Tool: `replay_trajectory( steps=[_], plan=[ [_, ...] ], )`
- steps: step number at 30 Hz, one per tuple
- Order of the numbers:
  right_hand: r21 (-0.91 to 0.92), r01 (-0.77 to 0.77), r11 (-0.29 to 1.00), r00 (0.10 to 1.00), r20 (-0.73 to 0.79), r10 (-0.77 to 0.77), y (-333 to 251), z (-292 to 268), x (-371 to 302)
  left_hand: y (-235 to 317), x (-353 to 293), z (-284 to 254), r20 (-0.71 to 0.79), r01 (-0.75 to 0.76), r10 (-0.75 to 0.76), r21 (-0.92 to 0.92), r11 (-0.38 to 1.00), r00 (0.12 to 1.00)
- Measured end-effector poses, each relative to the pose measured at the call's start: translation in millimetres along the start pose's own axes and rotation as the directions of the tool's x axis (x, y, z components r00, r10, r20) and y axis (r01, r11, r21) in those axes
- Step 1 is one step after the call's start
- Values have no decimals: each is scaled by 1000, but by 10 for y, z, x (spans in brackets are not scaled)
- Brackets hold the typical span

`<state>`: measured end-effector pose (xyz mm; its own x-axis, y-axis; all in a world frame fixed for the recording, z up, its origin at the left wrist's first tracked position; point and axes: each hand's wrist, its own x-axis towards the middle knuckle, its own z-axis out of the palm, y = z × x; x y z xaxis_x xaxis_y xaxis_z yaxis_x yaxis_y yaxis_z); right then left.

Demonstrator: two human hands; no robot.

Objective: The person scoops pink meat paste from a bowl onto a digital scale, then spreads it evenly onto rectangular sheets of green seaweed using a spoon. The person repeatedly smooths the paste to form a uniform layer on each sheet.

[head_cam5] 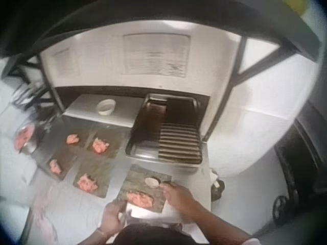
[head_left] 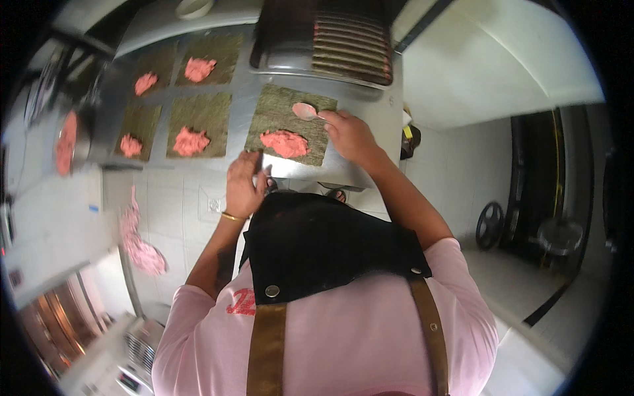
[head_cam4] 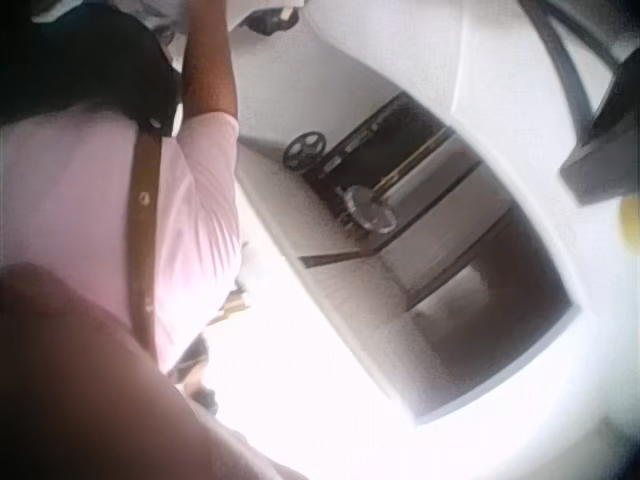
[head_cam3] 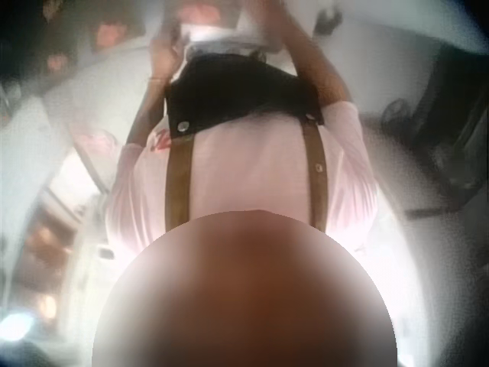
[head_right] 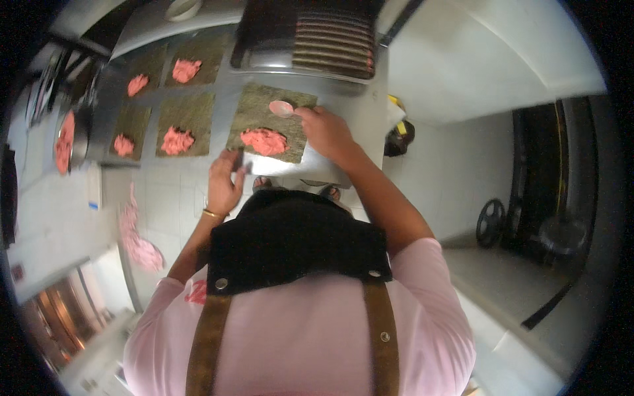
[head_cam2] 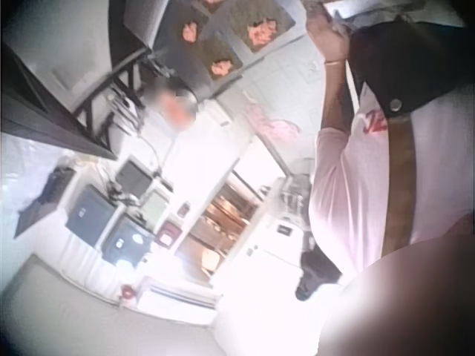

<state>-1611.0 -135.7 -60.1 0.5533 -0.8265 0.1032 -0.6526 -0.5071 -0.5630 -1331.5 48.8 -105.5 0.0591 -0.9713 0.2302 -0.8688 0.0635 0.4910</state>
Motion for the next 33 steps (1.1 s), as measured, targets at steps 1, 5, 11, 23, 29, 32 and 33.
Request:
replay_trajectory(
  steps=[1,5,11,23,29,32,33],
  plan=[
    [14,27,1000,999,39,-27,-39,-118,-10,48,36,-30,-96,12,-8,44,999,995],
    [-101,289,952,920,305,-247,-387,-615,350,236,225,-79,-137,128,-125,15,992,983],
    [-299,717,630,614,698,-368,-1032,-604,715,294,283,67,-288,157,-142,29,987,947],
    [-239,546,803,787,476,-393,29,-1003,500,900,153,327,-413,333,-280,60,941,867],
    [-58,653,756,678,489,-548,-40,-952,549,2066,108,710,-177,383,-369,51,922,912],
    [-60,720,692,609,533,-587,-181,-875,739,2226,285,715,-204,350,-317,152,924,926],
    [-62,738,673,593,535,-602,-229,-835,837,2182,279,826,-181,339,-306,200,919,935]
  ],
)
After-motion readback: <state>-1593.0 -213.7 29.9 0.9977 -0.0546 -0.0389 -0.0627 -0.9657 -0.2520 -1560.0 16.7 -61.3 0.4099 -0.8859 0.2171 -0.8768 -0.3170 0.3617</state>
